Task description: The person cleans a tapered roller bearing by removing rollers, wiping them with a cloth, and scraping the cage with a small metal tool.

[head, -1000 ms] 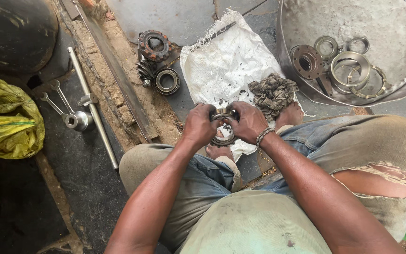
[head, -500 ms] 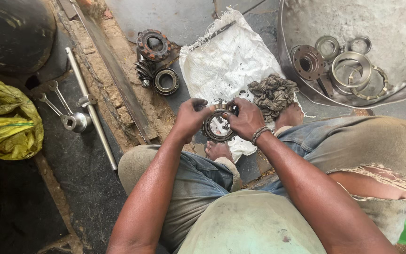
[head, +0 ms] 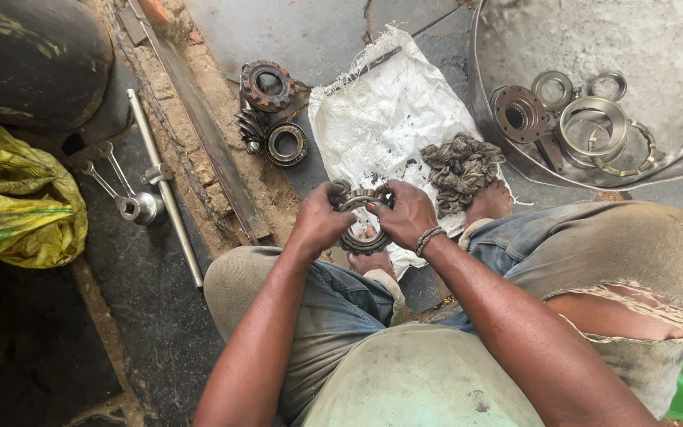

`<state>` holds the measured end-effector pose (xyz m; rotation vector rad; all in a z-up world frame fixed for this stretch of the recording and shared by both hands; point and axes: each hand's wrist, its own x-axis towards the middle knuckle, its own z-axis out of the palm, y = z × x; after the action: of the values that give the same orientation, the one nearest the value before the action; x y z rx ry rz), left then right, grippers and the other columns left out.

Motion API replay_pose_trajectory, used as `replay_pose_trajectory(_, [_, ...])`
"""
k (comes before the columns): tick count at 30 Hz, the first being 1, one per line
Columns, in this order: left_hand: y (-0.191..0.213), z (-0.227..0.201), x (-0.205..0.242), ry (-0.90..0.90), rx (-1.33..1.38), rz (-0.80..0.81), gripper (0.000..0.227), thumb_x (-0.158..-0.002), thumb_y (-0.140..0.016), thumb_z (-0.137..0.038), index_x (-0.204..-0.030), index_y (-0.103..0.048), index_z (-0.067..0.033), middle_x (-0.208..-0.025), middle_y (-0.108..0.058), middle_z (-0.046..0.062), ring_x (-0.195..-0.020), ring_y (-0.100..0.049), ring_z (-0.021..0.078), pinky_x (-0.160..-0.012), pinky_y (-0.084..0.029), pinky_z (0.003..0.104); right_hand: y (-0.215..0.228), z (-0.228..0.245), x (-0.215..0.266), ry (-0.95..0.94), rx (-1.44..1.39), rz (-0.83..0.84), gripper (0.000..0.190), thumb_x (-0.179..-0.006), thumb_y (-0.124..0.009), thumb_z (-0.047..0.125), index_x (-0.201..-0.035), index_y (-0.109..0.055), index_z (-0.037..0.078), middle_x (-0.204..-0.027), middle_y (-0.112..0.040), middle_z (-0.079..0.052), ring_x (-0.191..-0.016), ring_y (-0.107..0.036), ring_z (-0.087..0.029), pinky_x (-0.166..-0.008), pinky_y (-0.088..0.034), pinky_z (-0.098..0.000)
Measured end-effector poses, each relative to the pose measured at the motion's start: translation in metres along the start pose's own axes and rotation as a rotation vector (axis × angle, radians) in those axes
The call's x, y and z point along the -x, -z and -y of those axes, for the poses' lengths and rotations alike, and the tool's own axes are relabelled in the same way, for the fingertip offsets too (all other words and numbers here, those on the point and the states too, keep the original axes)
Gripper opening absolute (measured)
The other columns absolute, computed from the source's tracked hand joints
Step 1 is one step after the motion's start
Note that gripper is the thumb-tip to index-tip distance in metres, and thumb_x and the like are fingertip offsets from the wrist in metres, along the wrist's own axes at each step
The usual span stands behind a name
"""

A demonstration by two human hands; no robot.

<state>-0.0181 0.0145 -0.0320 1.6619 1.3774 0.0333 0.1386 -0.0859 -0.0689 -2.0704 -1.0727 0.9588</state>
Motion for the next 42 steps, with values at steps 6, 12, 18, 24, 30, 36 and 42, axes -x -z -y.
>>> replay_pose_trajectory(6, [-0.006,0.008,0.008,-0.058,-0.011,-0.188,0.052,-0.069,-0.083,-0.010,-0.116,-0.068,0.0029,-0.101,-0.075,0.016,-0.088,-0.072,0.0216,-0.079,-0.058,0.033,-0.003,0.001,-0.002,-0.037,-0.061,-0.048,0.036,-0.083,-0.079,0.036,-0.104,-0.075,0.007,-0.088,-0.075,-0.018,-0.083,-0.073,-0.032,-0.076,-0.055,-0.0421])
replay_pose_trajectory(12, [-0.025,0.030,0.003,-0.053,0.438,-0.250,0.052,-0.065,-0.080,-0.005,-0.114,-0.065,0.0050,-0.099,-0.075,0.013,-0.084,-0.072,0.0188,-0.074,-0.060,0.032,-0.007,0.005,0.001,-0.112,-0.112,-0.117,0.038,-0.083,-0.079,0.037,-0.104,-0.075,0.006,-0.090,-0.076,-0.017,-0.085,-0.074,-0.030,-0.078,-0.056,-0.0406])
replay_pose_trajectory(18, [-0.018,0.023,0.008,-0.073,0.397,-0.271,0.046,-0.070,-0.078,-0.005,-0.113,-0.067,0.0043,-0.097,-0.076,0.012,-0.084,-0.072,0.0176,-0.075,-0.059,0.031,-0.012,0.013,0.008,-0.122,-0.142,-0.147,0.039,-0.085,-0.078,0.036,-0.108,-0.073,0.005,-0.097,-0.077,-0.016,-0.087,-0.074,-0.027,-0.080,-0.057,-0.0389])
replay_pose_trajectory(24, [-0.010,0.023,0.010,-0.131,0.269,-0.268,0.037,-0.075,-0.079,-0.007,-0.109,-0.069,0.0030,-0.093,-0.075,0.011,-0.082,-0.071,0.0168,-0.073,-0.058,0.031,-0.011,0.019,0.009,-0.154,-0.121,-0.096,0.043,-0.084,-0.077,0.039,-0.110,-0.071,0.005,-0.094,-0.077,-0.015,-0.083,-0.076,-0.028,-0.077,-0.058,-0.0397])
replay_pose_trajectory(30, [-0.009,0.025,0.002,-0.274,0.445,-0.196,0.036,-0.075,-0.081,-0.007,-0.107,-0.068,0.0039,-0.094,-0.073,0.010,-0.082,-0.067,0.0149,-0.069,-0.057,0.031,-0.003,0.009,0.003,-0.044,-0.065,-0.064,0.046,-0.083,-0.076,0.042,-0.105,-0.073,0.002,-0.088,-0.076,-0.018,-0.083,-0.075,-0.030,-0.078,-0.057,-0.0395])
replay_pose_trajectory(36, [-0.009,0.005,0.011,-0.043,0.359,-0.081,0.044,-0.075,-0.081,-0.007,-0.117,-0.066,-0.0002,-0.094,-0.073,0.011,-0.073,-0.067,0.0165,-0.061,-0.056,0.032,0.004,-0.003,-0.010,0.068,-0.238,0.092,0.042,-0.078,-0.079,0.029,-0.110,-0.072,0.004,-0.092,-0.078,-0.013,-0.082,-0.074,-0.022,-0.073,-0.059,-0.0344])
replay_pose_trajectory(42, [-0.015,0.014,0.006,-0.085,0.340,-0.050,0.044,-0.077,-0.083,-0.005,-0.118,-0.069,0.0043,-0.096,-0.076,0.013,-0.075,-0.067,0.0148,-0.063,-0.055,0.028,0.001,0.005,0.001,-0.030,-0.081,0.037,0.038,-0.083,-0.080,0.032,-0.107,-0.072,0.003,-0.090,-0.075,-0.015,-0.079,-0.070,-0.021,-0.072,-0.055,-0.0353])
